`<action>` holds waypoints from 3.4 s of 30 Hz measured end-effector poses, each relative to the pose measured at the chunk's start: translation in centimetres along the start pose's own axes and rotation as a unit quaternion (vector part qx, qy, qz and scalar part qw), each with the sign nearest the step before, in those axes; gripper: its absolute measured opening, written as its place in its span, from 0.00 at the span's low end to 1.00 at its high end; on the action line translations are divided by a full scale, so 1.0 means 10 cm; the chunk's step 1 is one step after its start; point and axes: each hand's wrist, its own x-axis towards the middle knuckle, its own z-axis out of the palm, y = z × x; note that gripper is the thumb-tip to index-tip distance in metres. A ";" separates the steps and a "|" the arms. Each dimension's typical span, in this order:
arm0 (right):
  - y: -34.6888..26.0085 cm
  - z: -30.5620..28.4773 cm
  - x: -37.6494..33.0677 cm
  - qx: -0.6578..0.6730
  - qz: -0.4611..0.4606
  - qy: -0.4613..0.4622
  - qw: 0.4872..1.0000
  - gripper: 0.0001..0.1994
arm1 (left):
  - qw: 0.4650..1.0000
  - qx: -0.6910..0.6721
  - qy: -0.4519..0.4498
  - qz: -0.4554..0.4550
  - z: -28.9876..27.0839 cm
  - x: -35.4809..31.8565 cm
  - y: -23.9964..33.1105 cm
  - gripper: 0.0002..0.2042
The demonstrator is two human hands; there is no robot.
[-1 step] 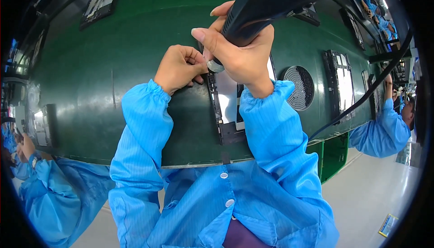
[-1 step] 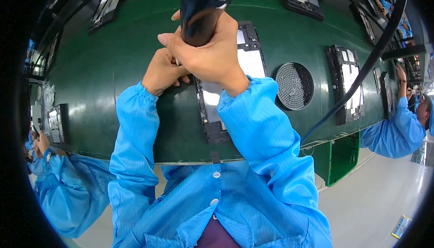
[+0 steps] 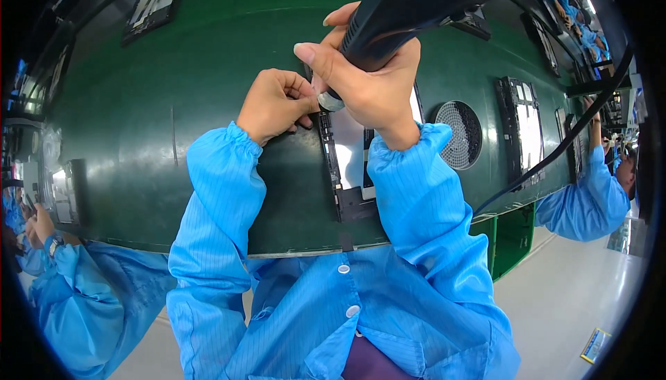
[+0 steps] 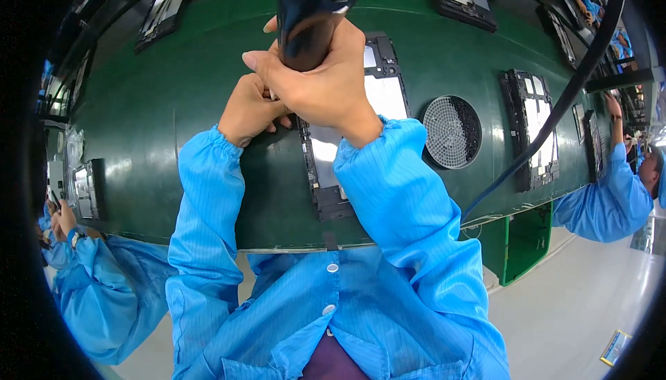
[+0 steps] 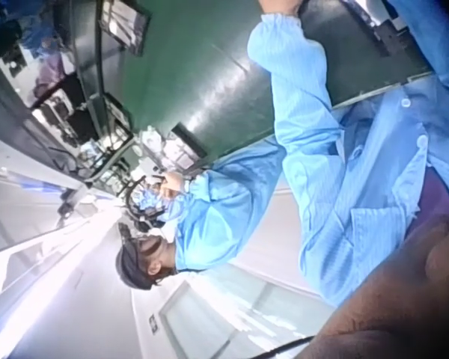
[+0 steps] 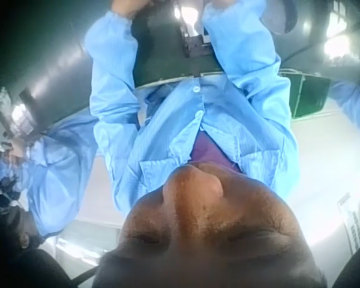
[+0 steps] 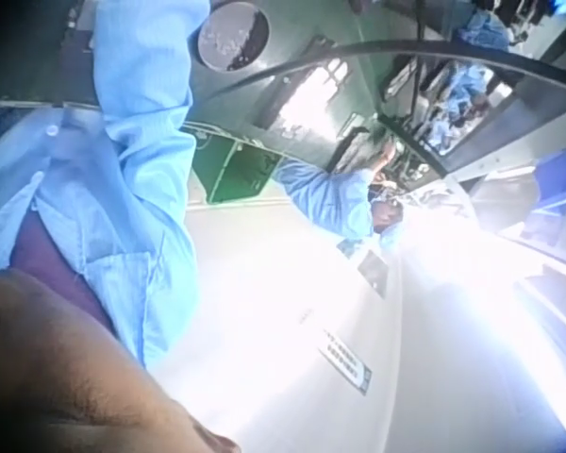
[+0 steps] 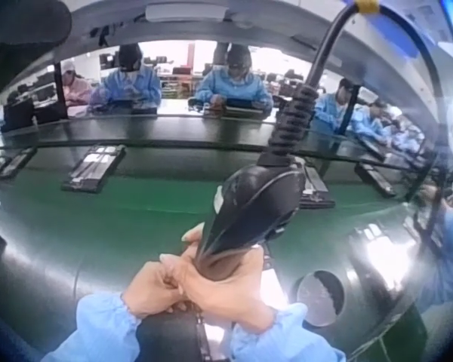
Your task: The person assembles tablet frames by taking them from a conveyor belt, positioning small brackets onto the frames by hand, driving screws with an electric screwdriver, and placing the assembled frames back onto the conveyor belt.
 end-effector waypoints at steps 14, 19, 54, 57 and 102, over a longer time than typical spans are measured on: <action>0.00 -0.01 -0.10 -0.031 -0.015 -0.036 0.999 0.14 | 0.807 0.533 0.136 0.217 0.07 -0.91 -0.33 0.32; 0.02 -0.03 -0.12 -0.044 0.021 0.027 0.998 0.12 | 0.795 0.567 0.189 0.102 -0.30 -1.00 -0.64 0.40; -0.48 -1.55 -0.71 -0.066 0.006 0.195 0.979 0.15 | 0.879 0.391 0.190 0.194 0.20 0.02 -0.25 0.26; -0.49 -1.56 -0.72 -0.069 0.014 0.194 0.978 0.15 | 0.878 0.379 0.203 0.208 0.20 0.05 -0.26 0.26; -0.02 0.02 -0.05 -0.067 -0.003 -0.053 0.996 0.15 | 0.855 0.348 0.214 0.319 0.14 0.33 -0.26 0.12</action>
